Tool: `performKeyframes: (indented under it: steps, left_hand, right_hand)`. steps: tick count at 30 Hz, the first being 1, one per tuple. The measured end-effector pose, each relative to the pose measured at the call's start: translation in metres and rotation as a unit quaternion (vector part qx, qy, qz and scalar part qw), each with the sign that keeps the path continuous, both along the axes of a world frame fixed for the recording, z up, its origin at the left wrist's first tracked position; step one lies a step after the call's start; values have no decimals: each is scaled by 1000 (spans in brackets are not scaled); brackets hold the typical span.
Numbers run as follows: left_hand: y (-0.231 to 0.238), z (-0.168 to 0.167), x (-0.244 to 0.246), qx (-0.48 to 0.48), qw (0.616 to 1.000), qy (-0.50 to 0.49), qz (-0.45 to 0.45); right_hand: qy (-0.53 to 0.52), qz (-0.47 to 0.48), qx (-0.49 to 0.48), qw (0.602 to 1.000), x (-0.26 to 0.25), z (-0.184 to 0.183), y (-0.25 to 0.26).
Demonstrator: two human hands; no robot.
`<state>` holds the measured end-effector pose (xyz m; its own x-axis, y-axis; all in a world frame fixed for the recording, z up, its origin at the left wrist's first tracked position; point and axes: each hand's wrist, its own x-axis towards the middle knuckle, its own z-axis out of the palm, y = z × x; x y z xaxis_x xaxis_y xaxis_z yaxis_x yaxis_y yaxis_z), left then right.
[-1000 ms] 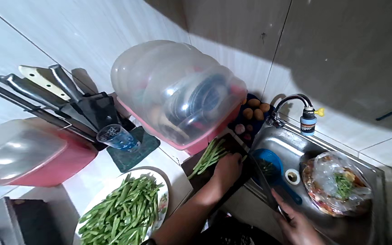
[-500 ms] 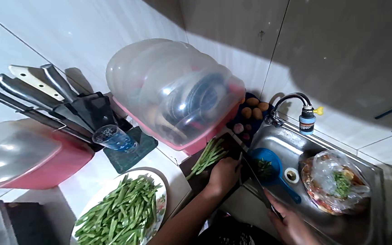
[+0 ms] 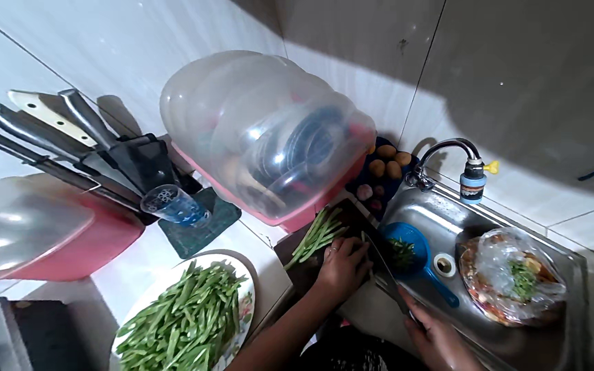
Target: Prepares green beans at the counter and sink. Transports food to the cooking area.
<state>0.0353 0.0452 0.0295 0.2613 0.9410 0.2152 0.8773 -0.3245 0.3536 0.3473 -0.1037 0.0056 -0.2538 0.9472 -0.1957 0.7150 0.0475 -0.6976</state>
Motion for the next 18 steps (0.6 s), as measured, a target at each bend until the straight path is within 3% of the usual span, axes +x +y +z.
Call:
performKeyframes:
  steps: [11, 18]
  left_hand:
    - [9, -13, 8, 20, 1000, -13, 16]
    - [3, 1, 0, -14, 1000, -3, -11]
  right_hand:
    - [-8, -1, 11, 1000, -4, 16, 3]
    - [-33, 5, 7, 999, -8, 11, 2]
